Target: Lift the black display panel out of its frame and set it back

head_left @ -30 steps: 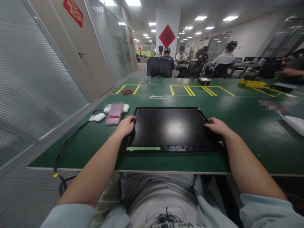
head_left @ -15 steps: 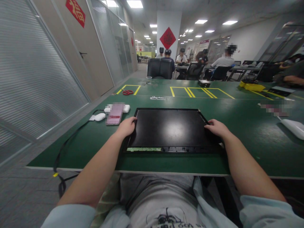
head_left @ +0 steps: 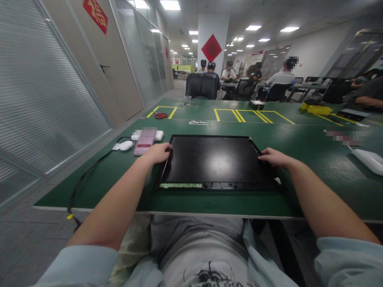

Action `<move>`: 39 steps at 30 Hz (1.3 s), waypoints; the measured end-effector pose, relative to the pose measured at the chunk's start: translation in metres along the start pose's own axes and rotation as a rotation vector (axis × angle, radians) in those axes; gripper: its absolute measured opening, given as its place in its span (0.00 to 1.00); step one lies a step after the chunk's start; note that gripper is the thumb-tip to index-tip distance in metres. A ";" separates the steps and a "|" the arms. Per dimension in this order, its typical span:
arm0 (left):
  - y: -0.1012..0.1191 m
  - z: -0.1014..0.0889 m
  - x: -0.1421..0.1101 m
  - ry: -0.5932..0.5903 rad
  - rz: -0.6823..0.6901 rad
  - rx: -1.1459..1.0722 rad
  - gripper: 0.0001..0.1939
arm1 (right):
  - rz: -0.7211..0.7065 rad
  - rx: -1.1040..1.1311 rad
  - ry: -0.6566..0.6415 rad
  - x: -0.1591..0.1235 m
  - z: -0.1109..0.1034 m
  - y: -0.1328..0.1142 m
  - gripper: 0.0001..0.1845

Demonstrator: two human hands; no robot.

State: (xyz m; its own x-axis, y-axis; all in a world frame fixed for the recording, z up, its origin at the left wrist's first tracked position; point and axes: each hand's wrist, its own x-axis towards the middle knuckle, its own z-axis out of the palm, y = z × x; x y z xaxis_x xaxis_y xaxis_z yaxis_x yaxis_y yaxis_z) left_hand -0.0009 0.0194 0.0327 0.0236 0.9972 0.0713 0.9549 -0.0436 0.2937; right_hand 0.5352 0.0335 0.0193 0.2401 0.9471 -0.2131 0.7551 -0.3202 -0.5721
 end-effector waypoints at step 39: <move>-0.004 0.020 -0.002 0.103 -0.074 -0.488 0.35 | -0.077 0.671 0.370 0.009 0.015 0.011 0.13</move>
State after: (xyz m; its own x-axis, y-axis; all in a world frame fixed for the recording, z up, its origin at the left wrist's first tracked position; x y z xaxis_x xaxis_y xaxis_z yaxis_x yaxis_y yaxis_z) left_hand 0.0015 0.0191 0.0121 -0.0920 0.9885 0.1203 0.7027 -0.0211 0.7111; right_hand 0.5359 0.0381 -0.0008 0.4795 0.8756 0.0582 0.2749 -0.0869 -0.9575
